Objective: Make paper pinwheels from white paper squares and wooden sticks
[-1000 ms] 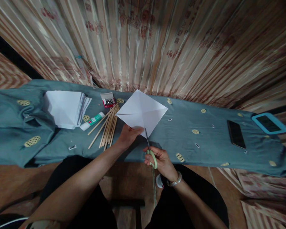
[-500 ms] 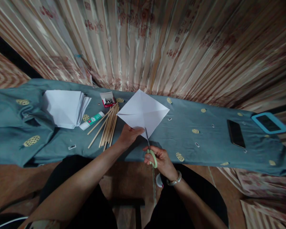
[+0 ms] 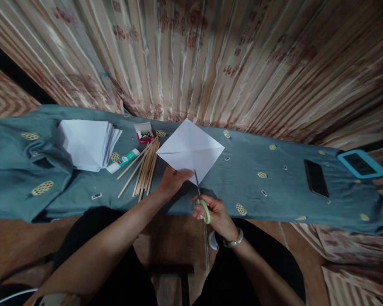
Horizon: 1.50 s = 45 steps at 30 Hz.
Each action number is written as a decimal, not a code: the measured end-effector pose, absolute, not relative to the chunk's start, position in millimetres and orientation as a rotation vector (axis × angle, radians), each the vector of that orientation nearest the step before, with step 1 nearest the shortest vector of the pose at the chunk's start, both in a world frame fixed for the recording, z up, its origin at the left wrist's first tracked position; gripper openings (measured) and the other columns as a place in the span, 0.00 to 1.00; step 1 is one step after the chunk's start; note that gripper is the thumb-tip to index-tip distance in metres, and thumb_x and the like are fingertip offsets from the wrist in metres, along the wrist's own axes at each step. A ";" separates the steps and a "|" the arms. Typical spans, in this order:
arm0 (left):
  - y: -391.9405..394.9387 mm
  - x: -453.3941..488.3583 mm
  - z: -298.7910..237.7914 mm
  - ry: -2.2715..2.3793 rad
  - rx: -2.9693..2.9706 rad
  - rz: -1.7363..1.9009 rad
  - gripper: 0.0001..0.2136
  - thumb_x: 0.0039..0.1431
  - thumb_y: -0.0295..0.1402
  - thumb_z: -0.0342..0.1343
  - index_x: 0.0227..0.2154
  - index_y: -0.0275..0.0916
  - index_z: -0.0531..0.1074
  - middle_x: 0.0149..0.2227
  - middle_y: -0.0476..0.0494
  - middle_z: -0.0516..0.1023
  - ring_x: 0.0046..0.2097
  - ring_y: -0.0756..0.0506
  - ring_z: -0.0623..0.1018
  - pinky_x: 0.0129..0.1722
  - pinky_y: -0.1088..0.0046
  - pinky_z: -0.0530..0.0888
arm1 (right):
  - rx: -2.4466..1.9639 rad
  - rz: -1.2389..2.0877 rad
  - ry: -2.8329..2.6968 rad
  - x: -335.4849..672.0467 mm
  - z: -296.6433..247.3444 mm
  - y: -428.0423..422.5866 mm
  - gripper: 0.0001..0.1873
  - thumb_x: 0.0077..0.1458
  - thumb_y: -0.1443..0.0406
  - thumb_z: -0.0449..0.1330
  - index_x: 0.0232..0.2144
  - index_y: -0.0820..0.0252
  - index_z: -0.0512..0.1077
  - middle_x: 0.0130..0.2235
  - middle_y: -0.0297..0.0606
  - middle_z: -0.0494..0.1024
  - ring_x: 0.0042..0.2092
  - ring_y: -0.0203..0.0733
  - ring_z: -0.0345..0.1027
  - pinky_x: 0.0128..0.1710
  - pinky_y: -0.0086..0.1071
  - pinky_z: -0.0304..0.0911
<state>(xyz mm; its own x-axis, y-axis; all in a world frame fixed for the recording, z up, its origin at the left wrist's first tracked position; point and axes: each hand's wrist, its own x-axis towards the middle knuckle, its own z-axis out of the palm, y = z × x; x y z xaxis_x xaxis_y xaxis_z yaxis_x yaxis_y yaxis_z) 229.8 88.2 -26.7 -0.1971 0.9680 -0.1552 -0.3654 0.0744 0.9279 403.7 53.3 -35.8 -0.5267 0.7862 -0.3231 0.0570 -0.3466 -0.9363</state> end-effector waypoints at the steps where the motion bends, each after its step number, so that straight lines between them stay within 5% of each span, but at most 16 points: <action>1: 88.3 229.8 -27.0 1.139 0.733 1.433 0.09 0.35 0.33 0.67 0.22 0.36 0.76 0.25 0.48 0.79 0.29 0.47 0.75 0.36 0.69 0.71 | -1.121 1.921 -1.390 403.8 -35.7 53.4 0.18 0.46 0.53 0.70 0.33 0.60 0.74 0.21 0.30 0.75 0.22 0.31 0.67 0.23 0.24 0.63; 22: 85.2 230.8 -28.9 1.200 0.802 1.403 0.08 0.37 0.33 0.65 0.18 0.37 0.72 0.21 0.51 0.73 0.26 0.49 0.70 0.31 0.71 0.68 | -1.111 1.910 -1.402 402.7 -36.2 52.8 0.18 0.48 0.52 0.69 0.34 0.59 0.75 0.21 0.31 0.75 0.22 0.32 0.66 0.23 0.25 0.62; 45: 82.5 230.4 -35.6 1.238 0.765 1.352 0.07 0.39 0.31 0.67 0.19 0.37 0.74 0.22 0.48 0.76 0.30 0.45 0.76 0.30 0.71 0.70 | -1.137 1.915 -1.362 401.1 -32.5 53.3 0.19 0.45 0.52 0.70 0.31 0.59 0.74 0.20 0.30 0.74 0.22 0.31 0.66 0.22 0.24 0.62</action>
